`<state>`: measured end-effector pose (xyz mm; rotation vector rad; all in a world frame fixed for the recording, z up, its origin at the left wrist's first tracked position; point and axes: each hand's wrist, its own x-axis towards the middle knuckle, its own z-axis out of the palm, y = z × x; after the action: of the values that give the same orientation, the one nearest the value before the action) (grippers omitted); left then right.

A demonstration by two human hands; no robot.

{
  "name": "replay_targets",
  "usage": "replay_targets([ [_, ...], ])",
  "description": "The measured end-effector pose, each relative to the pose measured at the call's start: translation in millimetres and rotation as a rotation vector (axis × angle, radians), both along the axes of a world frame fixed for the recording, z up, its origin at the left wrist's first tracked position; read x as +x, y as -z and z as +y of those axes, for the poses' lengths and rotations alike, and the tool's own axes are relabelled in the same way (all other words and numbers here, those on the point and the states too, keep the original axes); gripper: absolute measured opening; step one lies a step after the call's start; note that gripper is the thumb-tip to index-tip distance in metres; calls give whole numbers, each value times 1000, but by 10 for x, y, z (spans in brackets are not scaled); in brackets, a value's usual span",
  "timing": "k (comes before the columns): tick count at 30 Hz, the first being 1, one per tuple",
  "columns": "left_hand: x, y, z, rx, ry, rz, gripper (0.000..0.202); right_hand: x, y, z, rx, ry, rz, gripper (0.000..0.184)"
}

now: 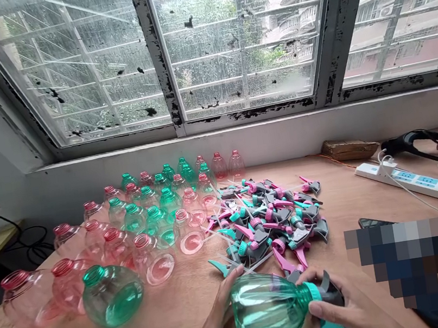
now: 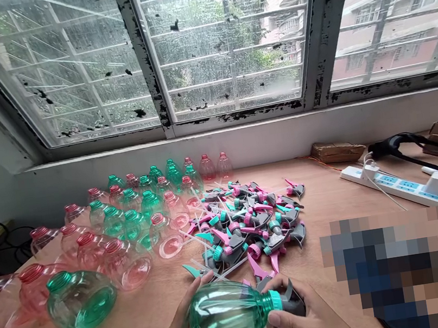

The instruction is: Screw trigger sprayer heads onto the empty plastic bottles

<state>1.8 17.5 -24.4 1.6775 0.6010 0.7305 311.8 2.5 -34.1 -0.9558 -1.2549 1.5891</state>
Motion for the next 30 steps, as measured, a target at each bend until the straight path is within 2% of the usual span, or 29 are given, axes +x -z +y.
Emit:
replay_targets([
  [2, 16, -31, -13, -18, -1, -9, 85, -1, -4, 3, 2, -1, 2, 45],
  [7, 37, -122, -13, -34, -11, -14, 111, -1, 21, 1, 24, 14, 4, 47],
  [13, 34, -104, -53, -34, -24, -29, 80, 10, 24, 4, -23, 2, 26, 46],
  [18, 35, -62, -80, -36, -12, -73, 106, 10, 43, 10, 4, 1, 23, 48],
  [23, 45, -120, -85, -30, -41, -43, 81, 12, 60, 0, -14, 34, 18, 48],
  [27, 53, -117, -103, -61, -22, -62, 97, 14, 69, 7, 3, 25, 20, 47],
  [30, 54, -97, -115, -126, -39, -57, 98, 16, 72, 9, 10, 8, 25, 46],
])
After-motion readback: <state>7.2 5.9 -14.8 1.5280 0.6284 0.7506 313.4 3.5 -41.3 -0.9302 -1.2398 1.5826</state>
